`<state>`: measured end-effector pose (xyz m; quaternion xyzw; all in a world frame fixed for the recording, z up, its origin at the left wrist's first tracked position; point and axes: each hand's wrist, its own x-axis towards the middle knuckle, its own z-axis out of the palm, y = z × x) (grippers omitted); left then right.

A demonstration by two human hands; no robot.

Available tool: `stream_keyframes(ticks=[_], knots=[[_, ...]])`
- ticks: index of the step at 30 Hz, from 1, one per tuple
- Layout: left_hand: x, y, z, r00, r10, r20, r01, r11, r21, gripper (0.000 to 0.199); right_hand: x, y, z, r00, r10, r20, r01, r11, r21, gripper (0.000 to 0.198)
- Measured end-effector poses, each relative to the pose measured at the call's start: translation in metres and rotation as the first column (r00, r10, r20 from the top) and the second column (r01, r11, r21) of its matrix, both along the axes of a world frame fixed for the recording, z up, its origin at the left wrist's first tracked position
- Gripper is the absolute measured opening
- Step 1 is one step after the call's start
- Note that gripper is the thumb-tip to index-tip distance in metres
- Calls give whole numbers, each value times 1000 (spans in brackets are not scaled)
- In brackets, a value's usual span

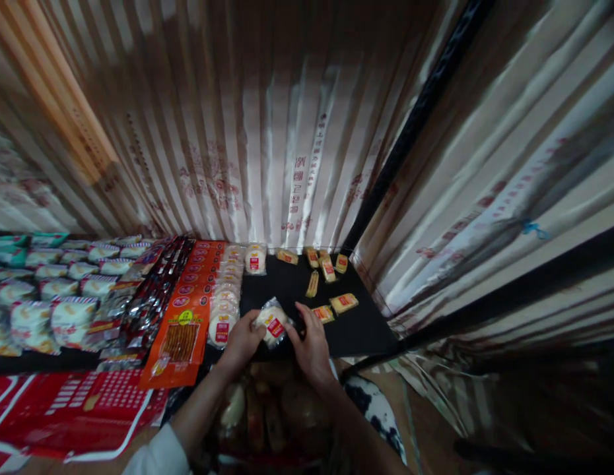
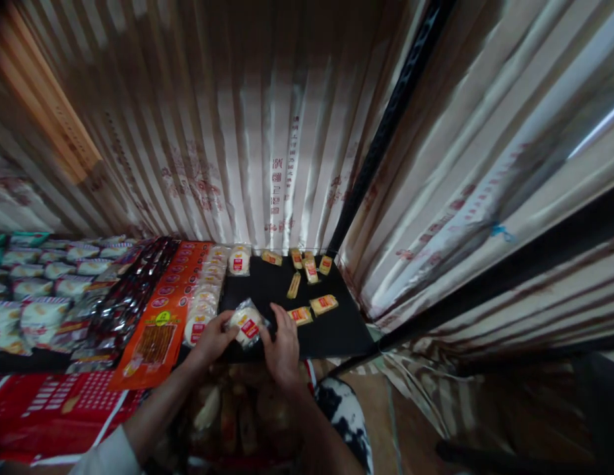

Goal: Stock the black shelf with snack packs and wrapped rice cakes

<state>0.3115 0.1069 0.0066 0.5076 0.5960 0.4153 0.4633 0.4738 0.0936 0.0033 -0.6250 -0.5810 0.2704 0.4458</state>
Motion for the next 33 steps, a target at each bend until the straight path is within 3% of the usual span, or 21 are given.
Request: stream_keyframes(ticks=[3, 6, 10, 12, 14, 18, 23, 33], knots=[[-10, 20, 6, 980, -162, -114, 167, 985, 37, 29, 4, 20, 11, 976, 171, 134, -166, 985, -45, 29], [-14, 38, 19, 965, -185, -187, 193, 981, 27, 37, 1, 42, 8, 964, 264, 25, -257, 955, -145, 22], [-7, 55, 35, 930, 47, -363, -17, 996, 85, 52, -11, 75, -6, 966, 219, -134, -241, 954, -176, 22], [1, 59, 36, 899, 181, -400, -105, 973, 203, 56, -17, 92, -11, 983, 155, -101, -172, 968, -185, 22], [10, 62, 32, 888, 222, -404, -120, 958, 262, 55, -24, 109, -13, 994, 101, -34, -106, 974, -203, 22], [22, 72, 15, 912, 98, -397, -36, 986, 160, 46, -38, 140, -13, 995, 42, 96, -17, 969, -245, 20], [25, 92, 3, 937, 52, -345, -56, 998, -3, 43, -52, 165, -18, 985, 18, 170, 28, 963, -269, 17], [18, 123, -9, 953, 39, -299, -55, 997, -46, 45, -65, 188, -19, 965, 24, 261, 37, 973, -227, 18]])
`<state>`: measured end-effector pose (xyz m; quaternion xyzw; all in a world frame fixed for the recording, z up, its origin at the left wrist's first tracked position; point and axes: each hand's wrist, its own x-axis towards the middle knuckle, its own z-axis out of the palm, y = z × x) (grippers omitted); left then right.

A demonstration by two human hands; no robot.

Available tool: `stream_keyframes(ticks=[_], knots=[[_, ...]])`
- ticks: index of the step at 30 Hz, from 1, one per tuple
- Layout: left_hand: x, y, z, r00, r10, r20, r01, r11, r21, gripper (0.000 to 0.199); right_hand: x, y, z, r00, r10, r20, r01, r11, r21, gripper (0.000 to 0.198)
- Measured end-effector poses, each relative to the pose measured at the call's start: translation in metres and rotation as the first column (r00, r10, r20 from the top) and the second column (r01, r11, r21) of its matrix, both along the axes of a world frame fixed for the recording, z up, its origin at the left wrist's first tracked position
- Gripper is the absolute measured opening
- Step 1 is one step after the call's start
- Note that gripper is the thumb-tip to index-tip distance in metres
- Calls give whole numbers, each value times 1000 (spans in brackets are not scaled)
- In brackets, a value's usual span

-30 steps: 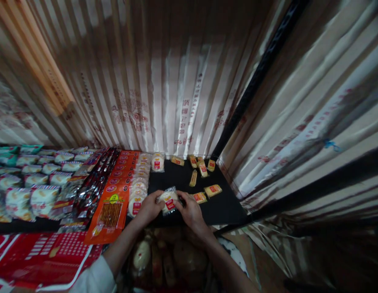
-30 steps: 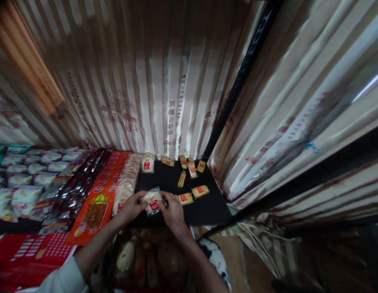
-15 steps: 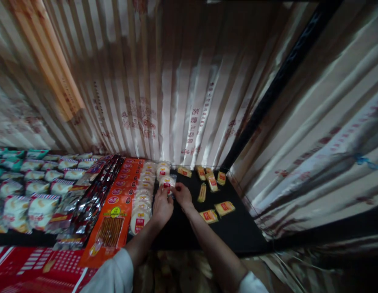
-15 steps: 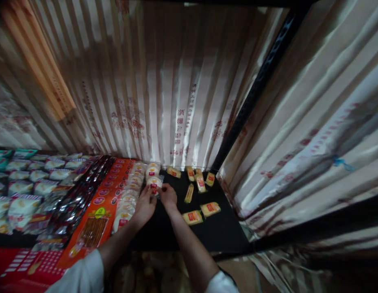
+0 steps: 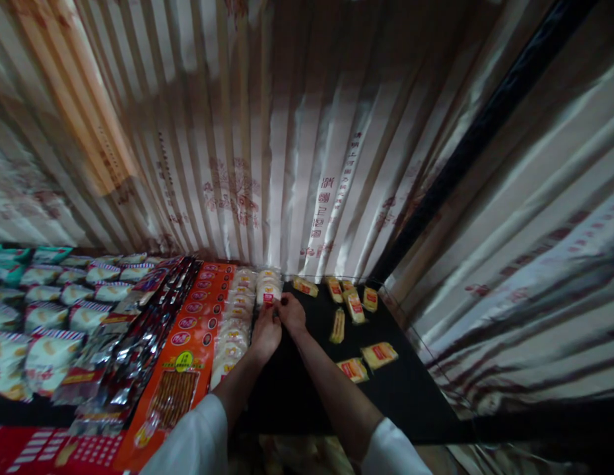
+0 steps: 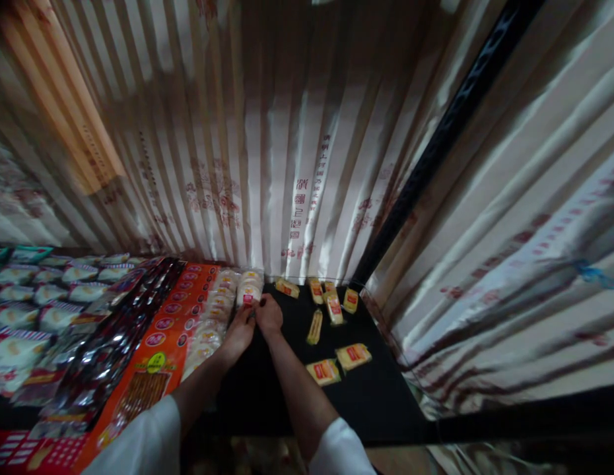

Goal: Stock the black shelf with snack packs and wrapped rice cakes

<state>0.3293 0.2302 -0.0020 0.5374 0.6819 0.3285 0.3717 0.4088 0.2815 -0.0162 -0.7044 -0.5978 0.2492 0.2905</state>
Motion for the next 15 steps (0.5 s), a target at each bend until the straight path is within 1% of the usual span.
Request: stream_keyframes(ticks=[4, 7, 10, 12, 15], knots=[[-1, 3, -8, 1000, 14, 3, -14, 1000, -3, 46, -1, 3, -9, 1000, 5, 29, -7, 998, 66, 27], [0, 3, -12, 999, 26, -20, -26, 1000, 13, 47, -1, 4, -15, 997, 23, 71, -28, 997, 72, 26], [1, 3, -11, 999, 28, -33, -28, 999, 19, 47, -1, 4, -17, 995, 37, 95, -43, 997, 62, 25], [2, 2, -9, 999, 23, -34, -22, 1000, 19, 48, -1, 4, -17, 996, 36, 77, -41, 997, 63, 28], [2, -3, -5, 999, 8, -36, -8, 1000, 10, 48, -1, -1, -16, 999, 34, -25, -32, 996, 85, 36]])
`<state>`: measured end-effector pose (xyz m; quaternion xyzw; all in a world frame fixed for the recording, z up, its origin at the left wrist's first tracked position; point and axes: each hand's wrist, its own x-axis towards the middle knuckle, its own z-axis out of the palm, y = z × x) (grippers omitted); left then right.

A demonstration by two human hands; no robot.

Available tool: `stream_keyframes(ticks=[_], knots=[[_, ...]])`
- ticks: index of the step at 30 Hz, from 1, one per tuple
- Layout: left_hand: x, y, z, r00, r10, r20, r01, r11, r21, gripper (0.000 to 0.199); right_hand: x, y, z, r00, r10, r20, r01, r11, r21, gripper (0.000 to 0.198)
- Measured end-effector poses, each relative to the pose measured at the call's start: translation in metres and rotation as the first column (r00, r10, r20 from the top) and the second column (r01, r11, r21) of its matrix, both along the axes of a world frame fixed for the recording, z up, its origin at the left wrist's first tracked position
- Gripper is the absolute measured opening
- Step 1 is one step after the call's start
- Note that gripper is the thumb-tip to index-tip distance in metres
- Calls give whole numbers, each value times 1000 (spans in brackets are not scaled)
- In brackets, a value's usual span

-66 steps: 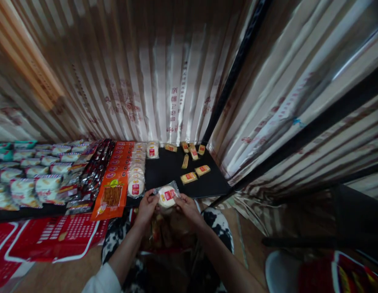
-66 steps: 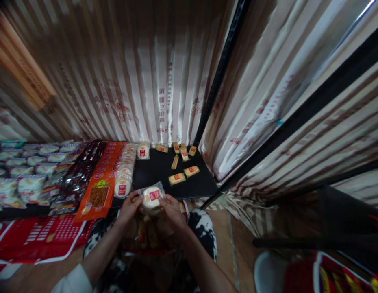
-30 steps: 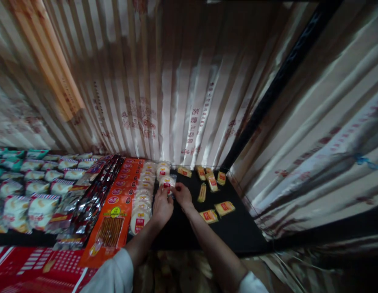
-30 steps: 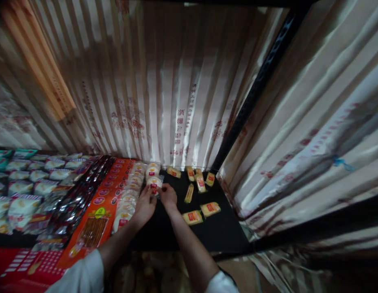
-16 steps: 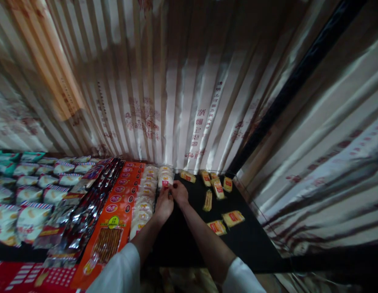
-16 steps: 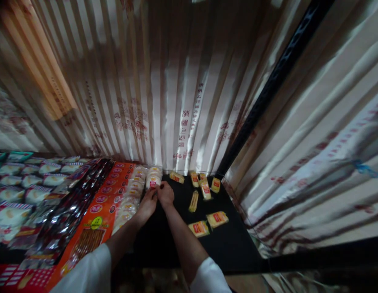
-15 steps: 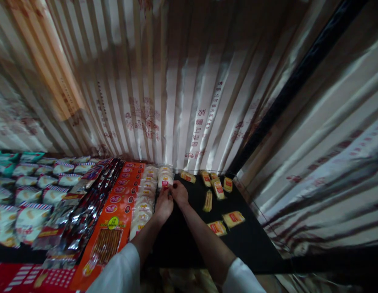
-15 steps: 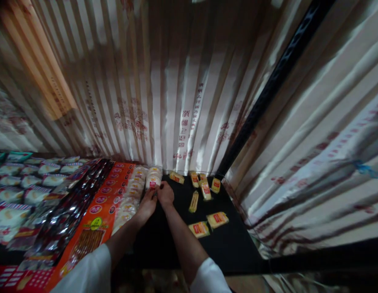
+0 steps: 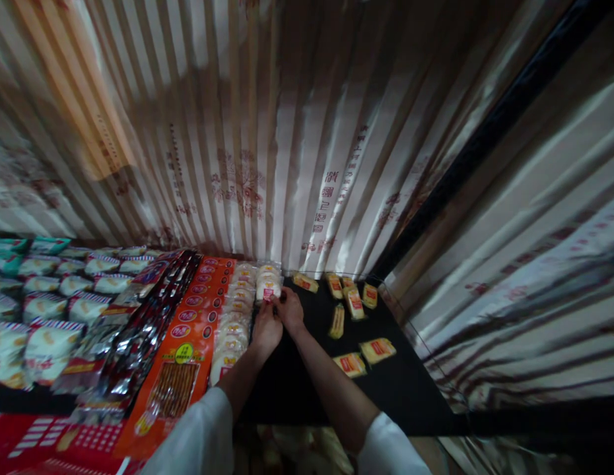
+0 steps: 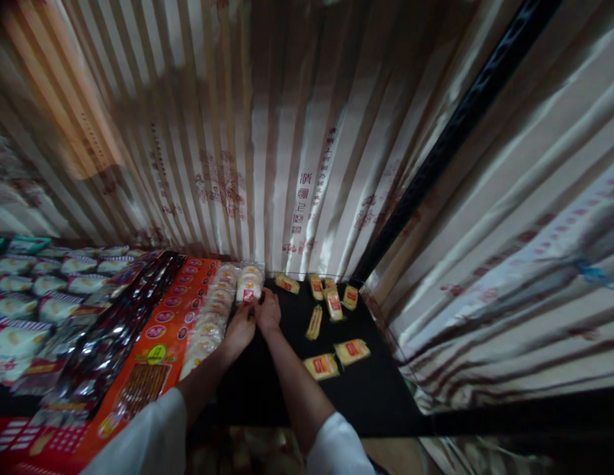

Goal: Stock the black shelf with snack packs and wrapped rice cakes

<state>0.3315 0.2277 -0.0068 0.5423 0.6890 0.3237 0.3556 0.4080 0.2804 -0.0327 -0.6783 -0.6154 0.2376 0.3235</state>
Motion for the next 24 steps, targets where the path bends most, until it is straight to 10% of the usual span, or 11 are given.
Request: stream_keyframes(ticks=[9, 17, 24], knots=[[6, -51, 11, 1000, -11, -20, 10, 1000, -16, 39, 9, -59, 4, 984, 1, -178, 23, 991, 134, 37], [24, -148, -3, 986, -148, -77, 159, 975, 157, 35, 38, -172, 3, 972, 127, -196, -78, 968, 238, 30], [25, -230, -27, 914, -353, -197, 357, 934, -17, 32, 78, -269, -20, 960, 218, 177, -235, 968, 85, 27]])
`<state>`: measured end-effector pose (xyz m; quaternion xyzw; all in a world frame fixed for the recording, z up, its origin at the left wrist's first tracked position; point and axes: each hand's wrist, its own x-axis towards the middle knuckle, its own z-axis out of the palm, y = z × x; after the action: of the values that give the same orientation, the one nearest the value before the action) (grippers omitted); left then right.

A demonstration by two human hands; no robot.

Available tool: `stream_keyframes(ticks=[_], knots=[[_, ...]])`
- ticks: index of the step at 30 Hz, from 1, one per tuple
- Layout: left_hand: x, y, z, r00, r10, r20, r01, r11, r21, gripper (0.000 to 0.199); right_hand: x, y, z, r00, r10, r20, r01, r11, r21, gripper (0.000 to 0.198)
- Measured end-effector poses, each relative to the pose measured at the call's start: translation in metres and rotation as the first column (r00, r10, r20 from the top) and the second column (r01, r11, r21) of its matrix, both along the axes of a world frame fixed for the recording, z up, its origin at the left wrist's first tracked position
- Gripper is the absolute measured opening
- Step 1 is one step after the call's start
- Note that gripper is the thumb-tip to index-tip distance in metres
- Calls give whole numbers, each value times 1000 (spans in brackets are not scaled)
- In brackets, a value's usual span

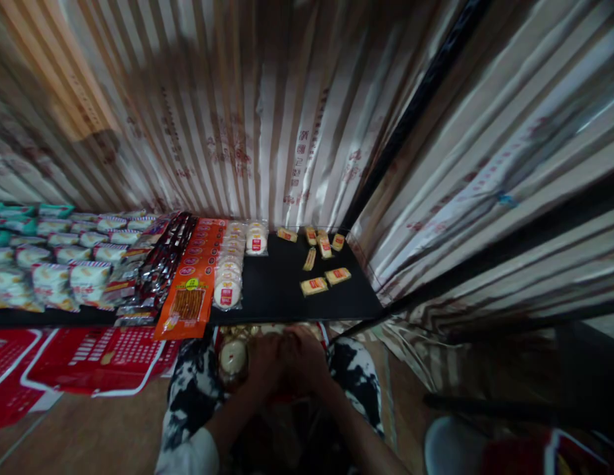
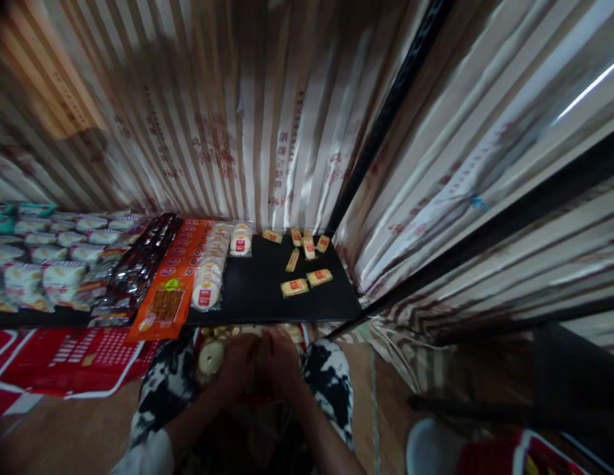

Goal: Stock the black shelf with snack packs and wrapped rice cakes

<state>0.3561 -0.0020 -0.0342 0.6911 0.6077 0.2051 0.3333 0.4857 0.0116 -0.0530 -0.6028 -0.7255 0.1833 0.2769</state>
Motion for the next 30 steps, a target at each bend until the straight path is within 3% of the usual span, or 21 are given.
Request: stream_keyframes(ticks=[4, 8, 14, 19, 26, 30], knots=[[4, -24, -12, 980, -110, -169, 90, 989, -119, 43, 14, -27, -15, 922, 166, 349, -87, 969, -232, 28], [7, -35, -21, 960, -165, -224, 127, 976, -175, 44, 17, -38, -21, 903, 157, 399, -54, 965, -258, 39], [6, -43, -28, 970, -147, -195, 120, 983, -142, 40, 16, -38, -14, 909, 182, 375, -90, 964, -248, 27], [2, -43, -29, 994, -48, -98, 42, 997, -59, 49, 16, -38, 2, 939, 148, 310, -98, 980, -172, 26], [-13, -31, -10, 988, 74, 138, -76, 997, 14, 44, 16, -31, 36, 993, 40, 110, -20, 984, -177, 31], [-19, -23, -1, 938, 170, 303, -163, 985, -47, 32, 15, -23, 47, 999, -25, -44, 15, 976, -215, 32]])
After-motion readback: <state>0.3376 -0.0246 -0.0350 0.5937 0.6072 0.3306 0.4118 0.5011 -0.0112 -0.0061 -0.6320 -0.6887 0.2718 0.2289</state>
